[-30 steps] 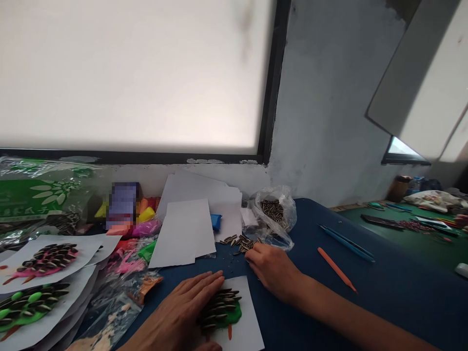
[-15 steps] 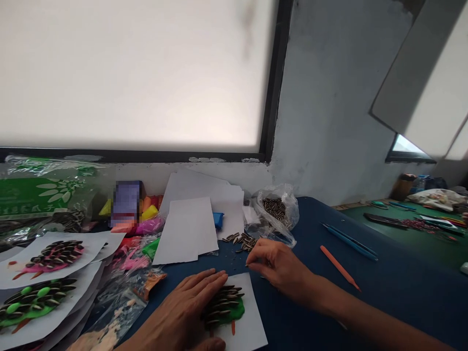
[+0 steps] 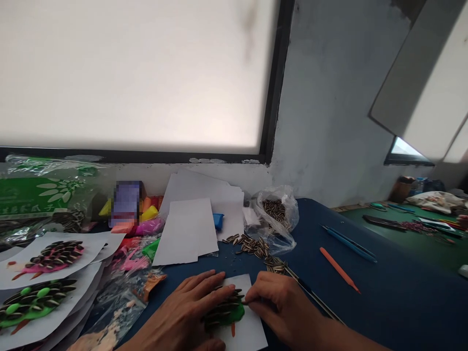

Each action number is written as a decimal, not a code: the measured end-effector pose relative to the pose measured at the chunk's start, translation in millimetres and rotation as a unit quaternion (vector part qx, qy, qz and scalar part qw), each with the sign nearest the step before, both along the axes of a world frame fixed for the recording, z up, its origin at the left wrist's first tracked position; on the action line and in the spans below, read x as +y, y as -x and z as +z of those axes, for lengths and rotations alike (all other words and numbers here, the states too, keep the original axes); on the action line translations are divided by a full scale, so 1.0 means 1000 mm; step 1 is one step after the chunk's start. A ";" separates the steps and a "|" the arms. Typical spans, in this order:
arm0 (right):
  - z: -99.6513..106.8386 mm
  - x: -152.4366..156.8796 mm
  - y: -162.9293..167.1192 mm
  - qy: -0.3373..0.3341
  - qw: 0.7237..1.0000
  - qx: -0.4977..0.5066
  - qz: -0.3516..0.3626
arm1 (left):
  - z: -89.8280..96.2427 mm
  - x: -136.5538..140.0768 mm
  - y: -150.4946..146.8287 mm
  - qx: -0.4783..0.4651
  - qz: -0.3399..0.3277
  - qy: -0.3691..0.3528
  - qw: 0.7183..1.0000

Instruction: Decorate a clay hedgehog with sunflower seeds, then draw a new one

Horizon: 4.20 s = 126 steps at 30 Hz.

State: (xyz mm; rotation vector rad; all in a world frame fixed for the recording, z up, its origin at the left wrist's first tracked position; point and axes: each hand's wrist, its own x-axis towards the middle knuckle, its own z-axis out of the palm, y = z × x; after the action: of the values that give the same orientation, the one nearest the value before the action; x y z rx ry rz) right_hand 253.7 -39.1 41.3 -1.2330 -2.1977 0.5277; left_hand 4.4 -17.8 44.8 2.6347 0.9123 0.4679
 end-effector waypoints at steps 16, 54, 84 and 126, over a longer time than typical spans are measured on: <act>-0.010 0.005 0.005 -0.051 0.998 -0.020 0.016 | 0.003 -0.001 -0.002 -0.016 -0.005 -0.020 1.000; -0.002 0.007 0.011 -0.024 0.997 -0.058 0.033 | 0.000 0.001 0.000 -0.007 -0.024 -0.057 0.998; 0.018 0.030 -0.015 -0.005 0.947 -0.314 -0.072 | -0.003 0.000 0.003 -0.014 0.004 0.001 1.000; 0.009 -0.008 0.006 -0.013 0.993 -0.094 0.063 | -0.005 0.001 0.002 -0.020 0.006 -0.003 1.000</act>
State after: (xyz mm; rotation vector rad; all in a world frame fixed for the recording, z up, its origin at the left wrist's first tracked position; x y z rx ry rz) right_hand 247.7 -47.2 50.4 -1.1784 -2.4447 0.4451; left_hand 2.3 -16.6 40.0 2.6169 0.9174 0.5250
